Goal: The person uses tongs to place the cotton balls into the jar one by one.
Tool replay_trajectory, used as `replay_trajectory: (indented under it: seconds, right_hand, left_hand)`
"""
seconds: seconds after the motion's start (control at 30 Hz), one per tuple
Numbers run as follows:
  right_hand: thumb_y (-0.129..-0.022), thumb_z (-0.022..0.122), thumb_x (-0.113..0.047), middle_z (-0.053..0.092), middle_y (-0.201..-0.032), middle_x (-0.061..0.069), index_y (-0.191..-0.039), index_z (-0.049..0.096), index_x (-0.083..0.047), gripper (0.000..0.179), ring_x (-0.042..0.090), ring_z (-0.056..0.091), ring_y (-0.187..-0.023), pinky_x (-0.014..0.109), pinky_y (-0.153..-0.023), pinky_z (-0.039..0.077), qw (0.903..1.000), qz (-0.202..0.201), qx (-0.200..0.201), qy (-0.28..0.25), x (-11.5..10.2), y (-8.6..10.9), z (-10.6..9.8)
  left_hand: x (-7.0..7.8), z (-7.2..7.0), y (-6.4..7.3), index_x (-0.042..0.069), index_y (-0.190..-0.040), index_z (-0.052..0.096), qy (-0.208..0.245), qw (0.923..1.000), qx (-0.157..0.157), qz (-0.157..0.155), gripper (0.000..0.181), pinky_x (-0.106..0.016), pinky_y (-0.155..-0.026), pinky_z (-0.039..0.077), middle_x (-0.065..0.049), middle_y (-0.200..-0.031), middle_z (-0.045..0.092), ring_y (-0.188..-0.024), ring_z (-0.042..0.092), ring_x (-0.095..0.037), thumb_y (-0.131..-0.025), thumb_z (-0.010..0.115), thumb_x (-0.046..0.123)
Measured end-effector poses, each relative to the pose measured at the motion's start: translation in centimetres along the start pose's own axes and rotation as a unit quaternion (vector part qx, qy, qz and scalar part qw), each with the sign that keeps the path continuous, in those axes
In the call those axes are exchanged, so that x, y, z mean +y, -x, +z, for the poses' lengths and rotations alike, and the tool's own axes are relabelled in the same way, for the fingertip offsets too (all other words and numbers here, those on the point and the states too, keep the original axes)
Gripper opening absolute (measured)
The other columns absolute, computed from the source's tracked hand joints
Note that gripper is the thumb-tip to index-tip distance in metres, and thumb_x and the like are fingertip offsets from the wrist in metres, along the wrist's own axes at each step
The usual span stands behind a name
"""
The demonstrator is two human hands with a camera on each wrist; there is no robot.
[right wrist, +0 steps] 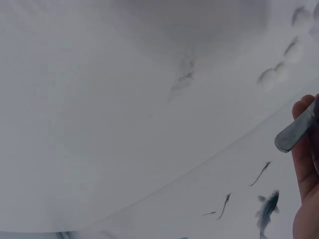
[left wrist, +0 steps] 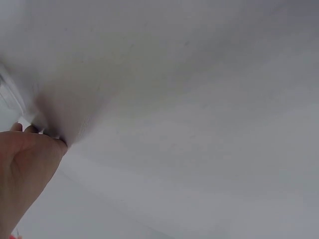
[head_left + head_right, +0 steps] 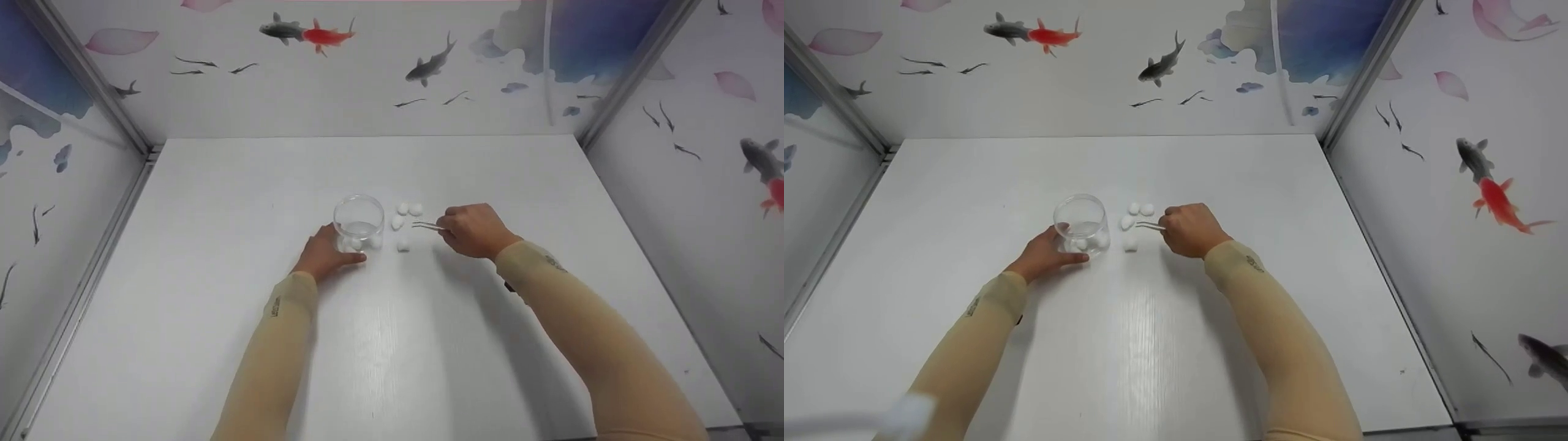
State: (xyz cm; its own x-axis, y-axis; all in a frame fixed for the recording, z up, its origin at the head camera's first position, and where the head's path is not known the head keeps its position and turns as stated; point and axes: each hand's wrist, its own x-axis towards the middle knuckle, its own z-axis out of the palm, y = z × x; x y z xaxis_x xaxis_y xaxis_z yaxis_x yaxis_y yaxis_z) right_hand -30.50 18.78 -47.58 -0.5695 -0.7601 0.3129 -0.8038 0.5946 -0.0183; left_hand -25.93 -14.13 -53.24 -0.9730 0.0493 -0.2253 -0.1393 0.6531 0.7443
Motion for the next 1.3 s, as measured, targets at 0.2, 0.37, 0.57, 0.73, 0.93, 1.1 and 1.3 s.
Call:
replay_trajectory:
  seconds: [0.2,0.37,0.57,0.73,0.93,1.1,1.3]
  right_hand:
    - [-0.084,0.072,-0.004,0.063,-0.069,0.000,-0.082,0.074,-0.010,0.007,0.013,0.054,-0.055,0.034,-0.050,0.052,0.9998,0.006,-0.020,-0.001,-0.1,0.9,1.1]
    - [-0.085,0.071,-0.005,0.064,-0.071,0.000,-0.084,0.075,-0.011,0.007,0.013,0.056,-0.057,0.035,-0.052,0.054,0.9993,0.010,-0.034,-0.005,-0.4,1.1,1.5]
    - [-0.085,0.071,-0.005,0.068,-0.076,0.001,-0.089,0.077,-0.010,0.009,0.015,0.063,-0.062,0.036,-0.056,0.057,0.9995,-0.001,-0.028,-0.013,-0.6,1.1,1.9]
    - [-0.087,0.070,-0.007,0.069,-0.078,0.001,-0.093,0.078,-0.011,0.011,0.014,0.064,-0.064,0.035,-0.057,0.057,0.9989,0.001,-0.045,-0.011,-0.9,0.9,2.1]
    - [-0.086,0.070,-0.005,0.066,-0.074,0.000,-0.090,0.077,-0.011,0.010,0.012,0.057,-0.058,0.034,-0.053,0.054,0.9989,-0.012,-0.042,-0.016,-1.2,0.8,2.3]
    - [-0.087,0.070,-0.007,0.064,-0.072,-0.001,-0.090,0.077,-0.011,0.009,0.012,0.054,-0.057,0.033,-0.052,0.053,0.9986,-0.015,-0.050,-0.008,-1.4,0.7,2.4]
    - [-0.087,0.072,-0.009,0.063,-0.072,-0.001,-0.091,0.077,-0.011,0.006,0.012,0.051,-0.057,0.033,-0.052,0.051,0.9980,-0.018,-0.061,0.006,-1.5,0.5,2.6]
  left_hand:
    - [-0.2,-0.1,-0.1,0.012,-0.156,0.031,-0.004,1.0000,-0.003,0.005,0.106,-0.050,-0.120,0.018,-0.012,-0.155,0.038,-0.144,0.030,-0.034,-0.073,0.087,0.047]
    - [-0.2,-0.1,-0.1,0.011,-0.157,0.030,-0.003,1.0000,-0.004,0.002,0.107,-0.050,-0.121,0.017,-0.013,-0.157,0.035,-0.145,0.027,-0.035,-0.074,0.086,0.047]
    - [-0.2,-0.1,0.0,0.010,-0.156,0.030,-0.014,0.9998,-0.006,0.010,0.105,-0.049,-0.120,0.018,-0.013,-0.154,0.038,-0.144,0.030,-0.034,-0.075,0.085,0.048]
    - [-0.3,-0.1,0.0,0.010,-0.156,0.029,-0.013,0.9998,-0.006,0.010,0.107,-0.049,-0.120,0.018,-0.015,-0.155,0.037,-0.143,0.030,-0.035,-0.074,0.085,0.049]
    - [-0.4,0.0,-0.2,0.010,-0.157,0.029,-0.013,0.9998,-0.006,0.013,0.107,-0.050,-0.120,0.018,-0.014,-0.155,0.037,-0.143,0.030,-0.035,-0.074,0.085,0.049]
    - [-0.4,0.0,-0.2,0.010,-0.157,0.029,-0.014,0.9998,-0.006,0.015,0.106,-0.050,-0.121,0.016,-0.014,-0.155,0.037,-0.144,0.029,-0.035,-0.075,0.085,0.049]
    - [-0.4,0.0,-0.1,0.009,-0.156,0.029,-0.009,0.9999,-0.005,0.013,0.107,-0.050,-0.121,0.013,-0.016,-0.156,0.036,-0.144,0.028,-0.035,-0.075,0.086,0.048]
